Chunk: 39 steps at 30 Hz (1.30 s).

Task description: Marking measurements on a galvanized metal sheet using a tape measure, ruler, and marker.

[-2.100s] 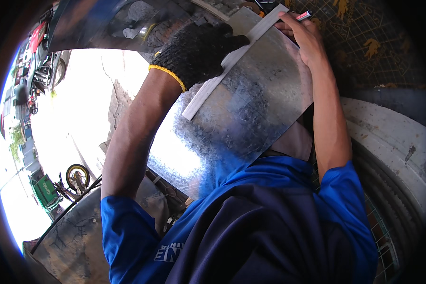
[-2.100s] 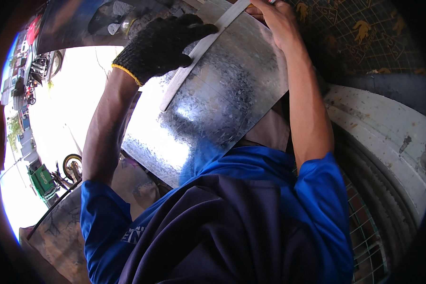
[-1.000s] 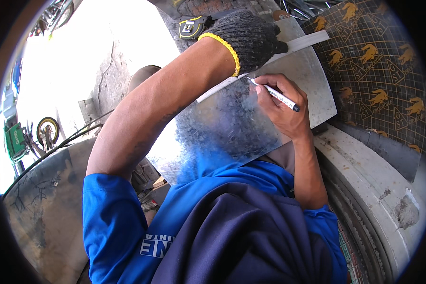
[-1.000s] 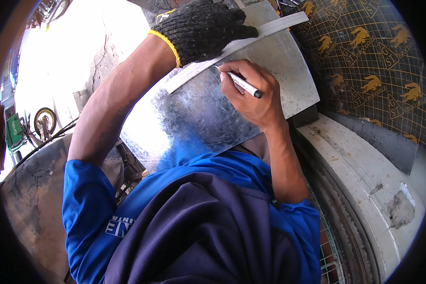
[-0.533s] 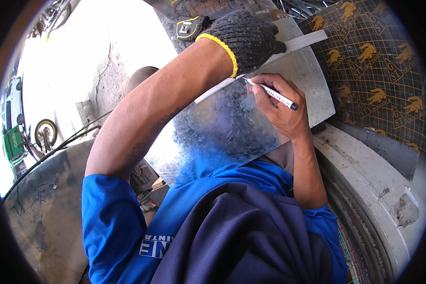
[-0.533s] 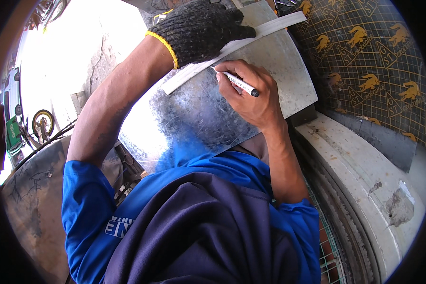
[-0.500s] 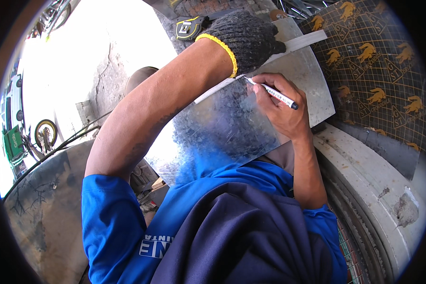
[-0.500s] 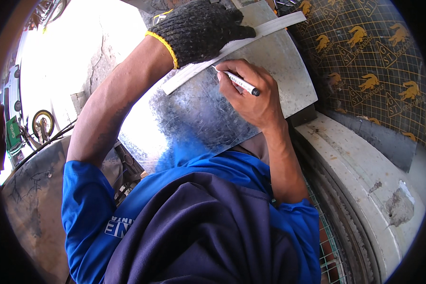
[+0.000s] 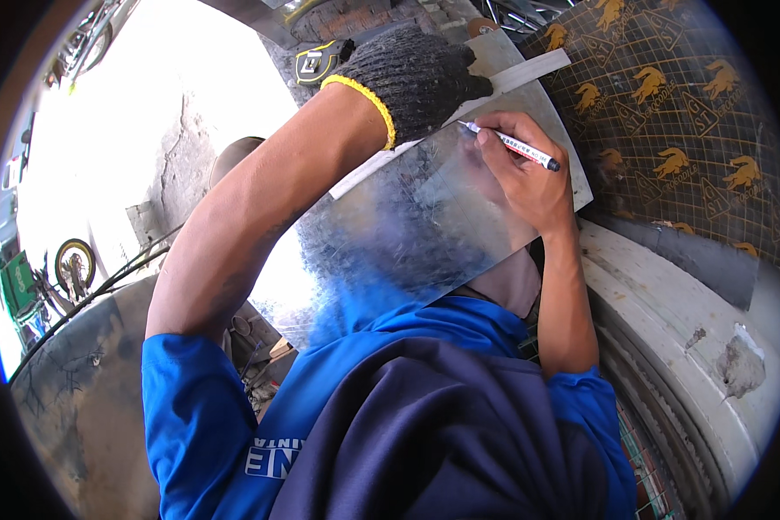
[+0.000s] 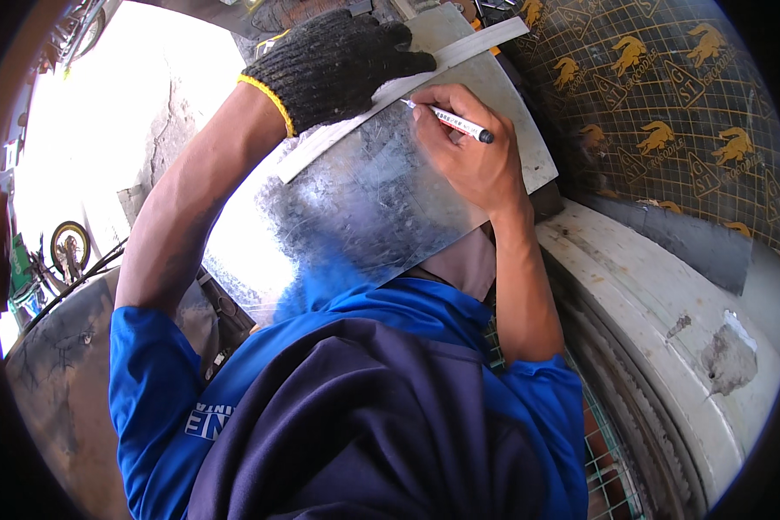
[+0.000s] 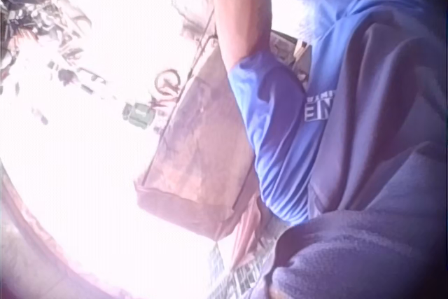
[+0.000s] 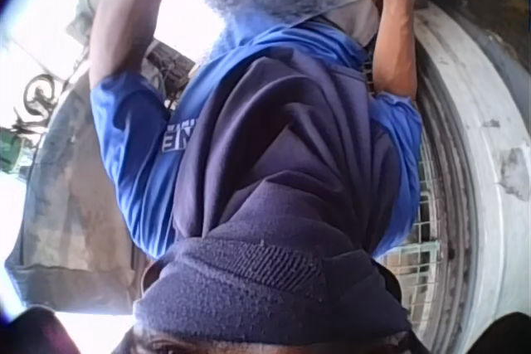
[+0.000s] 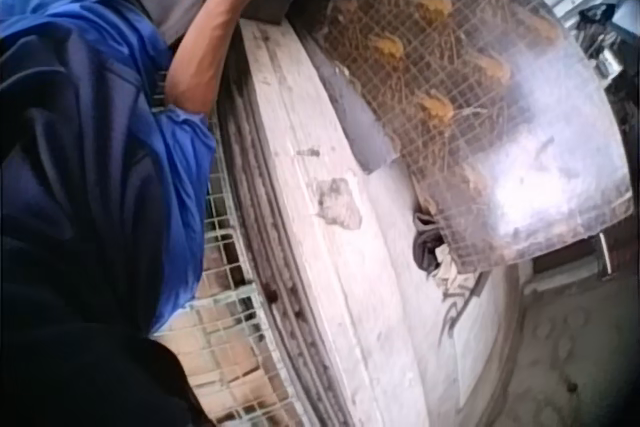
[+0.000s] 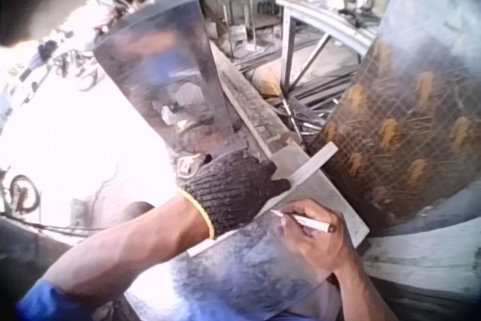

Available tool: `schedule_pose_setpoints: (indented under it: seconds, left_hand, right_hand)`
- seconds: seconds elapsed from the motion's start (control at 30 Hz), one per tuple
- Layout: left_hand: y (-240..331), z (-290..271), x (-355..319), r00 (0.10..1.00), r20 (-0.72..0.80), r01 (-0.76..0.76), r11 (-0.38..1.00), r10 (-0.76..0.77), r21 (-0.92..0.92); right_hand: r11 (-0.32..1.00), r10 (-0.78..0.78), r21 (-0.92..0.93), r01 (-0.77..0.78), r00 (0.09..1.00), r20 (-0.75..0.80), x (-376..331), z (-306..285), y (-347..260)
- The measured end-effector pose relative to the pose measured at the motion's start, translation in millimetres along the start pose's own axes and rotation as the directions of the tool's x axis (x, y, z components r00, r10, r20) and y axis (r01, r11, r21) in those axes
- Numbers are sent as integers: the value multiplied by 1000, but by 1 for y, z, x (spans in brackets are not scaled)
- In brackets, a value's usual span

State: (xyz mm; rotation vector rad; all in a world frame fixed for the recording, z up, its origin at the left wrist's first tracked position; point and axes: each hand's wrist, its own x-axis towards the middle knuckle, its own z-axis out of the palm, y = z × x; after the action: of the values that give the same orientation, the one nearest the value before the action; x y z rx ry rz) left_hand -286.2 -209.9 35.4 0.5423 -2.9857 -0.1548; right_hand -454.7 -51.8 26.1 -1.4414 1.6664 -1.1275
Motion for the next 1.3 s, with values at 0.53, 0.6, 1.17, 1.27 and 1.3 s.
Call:
schedule_pose_setpoints:
  seconds: [0.53, 0.6, 1.17, 1.27, 1.3]
  left_hand:
    - [6, -17, 8, 987, 152, 60, 993, -45, -98]
    - [12, -21, 8, 989, 146, 36, 998, -28, -53]
    - [51, -19, -43, 931, 70, 365, 918, -358, -154]
    - [75, -7, -65, 864, -86, 461, 848, -496, -261]
    - [80, -4, -71, 860, -87, 466, 845, -502, -264]
  right_hand:
    - [990, 113, 94, -102, 986, -120, 26, -47, 35]
    - [990, 124, 89, -112, 983, -135, 31, -56, 41]
    - [989, 148, 68, -132, 893, -425, -14, -75, 47]
    - [973, 214, 17, -229, 877, -431, -26, -79, 44]
    - [974, 211, 12, -227, 880, -425, -26, -78, 43]
